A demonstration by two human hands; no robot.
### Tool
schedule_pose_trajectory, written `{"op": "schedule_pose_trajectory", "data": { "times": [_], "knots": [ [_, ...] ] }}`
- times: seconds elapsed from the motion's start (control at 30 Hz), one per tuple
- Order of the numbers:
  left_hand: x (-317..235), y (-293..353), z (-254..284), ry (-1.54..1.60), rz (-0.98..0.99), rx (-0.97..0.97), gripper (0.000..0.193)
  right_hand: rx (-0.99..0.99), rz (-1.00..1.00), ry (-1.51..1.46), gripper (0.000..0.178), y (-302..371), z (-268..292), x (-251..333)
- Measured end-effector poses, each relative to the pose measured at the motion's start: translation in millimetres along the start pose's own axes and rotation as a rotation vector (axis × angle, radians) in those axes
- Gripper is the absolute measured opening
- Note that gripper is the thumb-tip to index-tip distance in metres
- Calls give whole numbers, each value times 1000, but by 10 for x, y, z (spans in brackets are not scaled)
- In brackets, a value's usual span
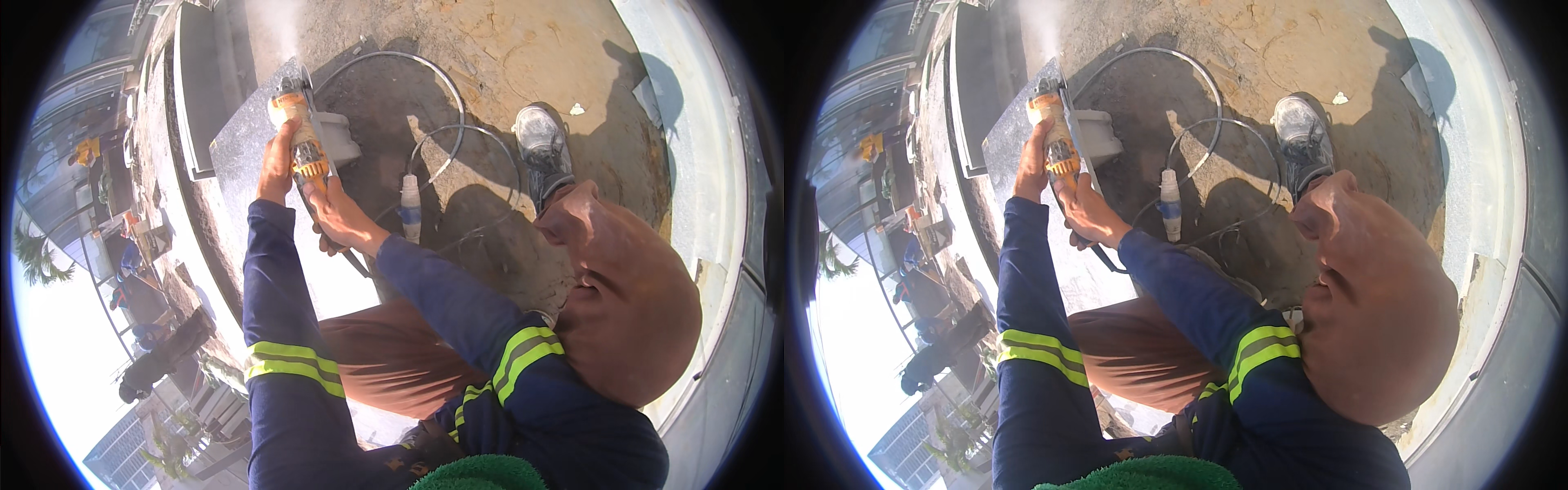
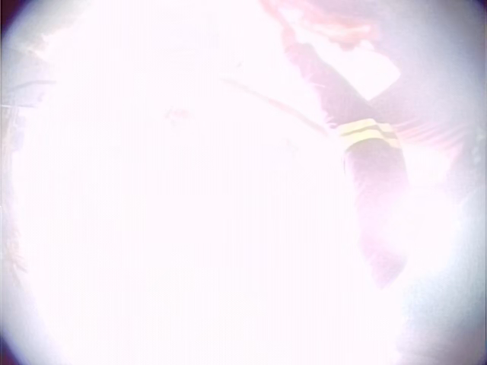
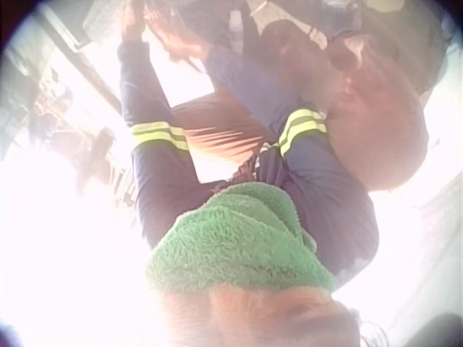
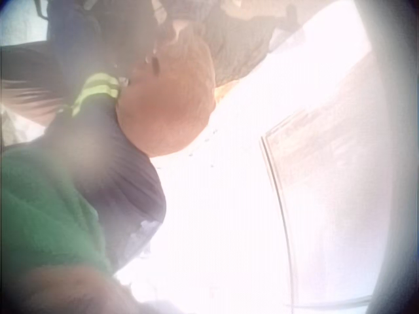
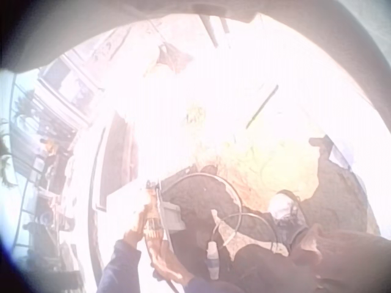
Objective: The person uses an angle grinder to cut a large rectangular stone slab. They hold the tool with both hands and guide it along the slab's surface, creating a cut line while dust is generated.
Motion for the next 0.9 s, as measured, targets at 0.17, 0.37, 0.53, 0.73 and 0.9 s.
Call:
{"op": "schedule_pose_trajectory", "data": {
  "times": [0.17,0.37,0.53,0.73,0.9],
  "knots": [
    [32,-37,28,-12,-11,-20,67,9,15,9,61,-2,5,19],
    [90,-114,54,28,-22,11,67,13,17,12,62,-16,22,21],
    [101,-136,79,50,-31,27,68,5,13,43,65,-72,8,-13],
    [132,-201,110,35,-18,26,69,14,15,35,61,-109,6,-35],
    [143,-186,91,47,-8,7,70,12,-10,30,63,-35,27,7]
  ]
}}
Point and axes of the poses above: each hand's wrist, its own y-axis away from the middle knuckle, its own z-axis out of the back of the hand, x = y × z, the point moved 5 cm from there along -y, towards the middle knuckle, and after that the axes turned 7 degrees about -x, right-handed, at the moved point
